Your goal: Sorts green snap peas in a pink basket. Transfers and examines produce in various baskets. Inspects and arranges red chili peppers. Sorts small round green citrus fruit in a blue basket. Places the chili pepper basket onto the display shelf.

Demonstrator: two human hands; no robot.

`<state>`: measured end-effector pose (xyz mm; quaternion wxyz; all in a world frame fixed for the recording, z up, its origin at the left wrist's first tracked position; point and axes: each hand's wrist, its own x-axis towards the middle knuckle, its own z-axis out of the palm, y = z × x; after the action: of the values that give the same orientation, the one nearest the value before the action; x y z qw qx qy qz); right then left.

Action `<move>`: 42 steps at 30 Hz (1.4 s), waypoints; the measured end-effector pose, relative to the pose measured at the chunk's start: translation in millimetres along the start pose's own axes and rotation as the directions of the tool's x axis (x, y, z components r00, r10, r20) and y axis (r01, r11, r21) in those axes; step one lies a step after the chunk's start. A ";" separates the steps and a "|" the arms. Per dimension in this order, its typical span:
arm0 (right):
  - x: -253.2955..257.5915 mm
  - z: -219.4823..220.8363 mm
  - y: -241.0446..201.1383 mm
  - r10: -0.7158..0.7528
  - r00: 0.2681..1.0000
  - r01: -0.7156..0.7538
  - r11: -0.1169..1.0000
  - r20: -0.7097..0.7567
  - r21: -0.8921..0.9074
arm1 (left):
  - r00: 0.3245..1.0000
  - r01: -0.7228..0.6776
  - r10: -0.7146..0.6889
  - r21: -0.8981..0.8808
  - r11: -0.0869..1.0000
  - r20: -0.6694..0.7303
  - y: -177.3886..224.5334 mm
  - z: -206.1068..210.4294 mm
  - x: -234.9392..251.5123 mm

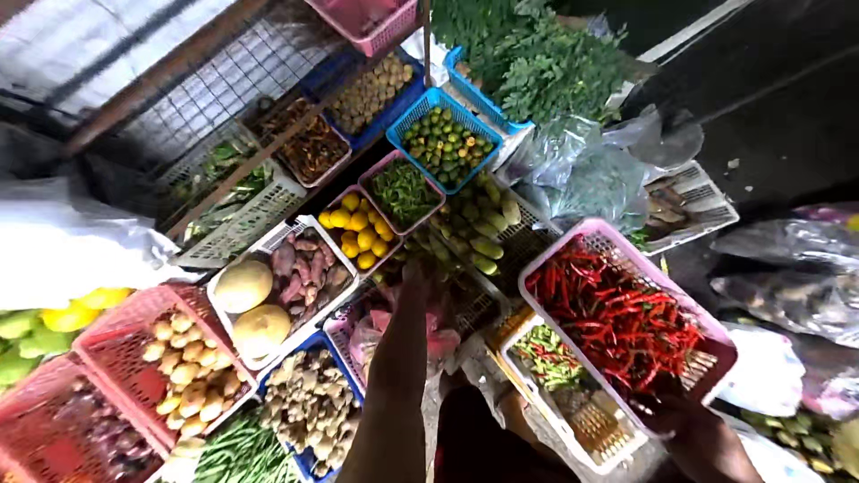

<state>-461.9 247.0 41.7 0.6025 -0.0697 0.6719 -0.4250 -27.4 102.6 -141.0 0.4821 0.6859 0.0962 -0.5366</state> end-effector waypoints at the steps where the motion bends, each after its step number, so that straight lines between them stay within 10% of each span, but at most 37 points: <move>1: -1.9 3.5 -0.1 0.039 0.999 -0.039 0.999 -0.014 -0.011 | 0.999 -0.016 0.014 -0.062 0.998 -0.030 9.3 9.6 21.7; 14: -13.9 35.8 11.3 0.036 0.997 -0.042 0.995 -0.061 -0.087 | 0.973 0.042 -0.081 -0.176 0.983 -0.217 16.7 60.0 148.0; 20: -30.4 102.2 -10.5 0.136 0.965 -0.137 0.991 -0.224 0.010 | 0.988 0.140 -0.140 -0.006 0.990 0.066 19.7 53.0 116.1; 29: -0.3 -16.0 49.6 0.153 0.962 -0.111 0.976 -0.227 0.186 | 0.924 -0.342 0.201 0.466 0.816 0.324 49.7 124.6 114.0; 42: -37.2 -53.4 96.8 0.240 0.902 -0.214 0.971 -0.360 0.110 | 0.950 -0.211 0.122 0.302 0.930 0.287 105.4 186.6 145.5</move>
<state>-458.0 356.4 1.5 0.5120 0.1109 0.7623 -0.3799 -20.0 -150.6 -195.2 0.4134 0.6849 -0.1188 -0.5881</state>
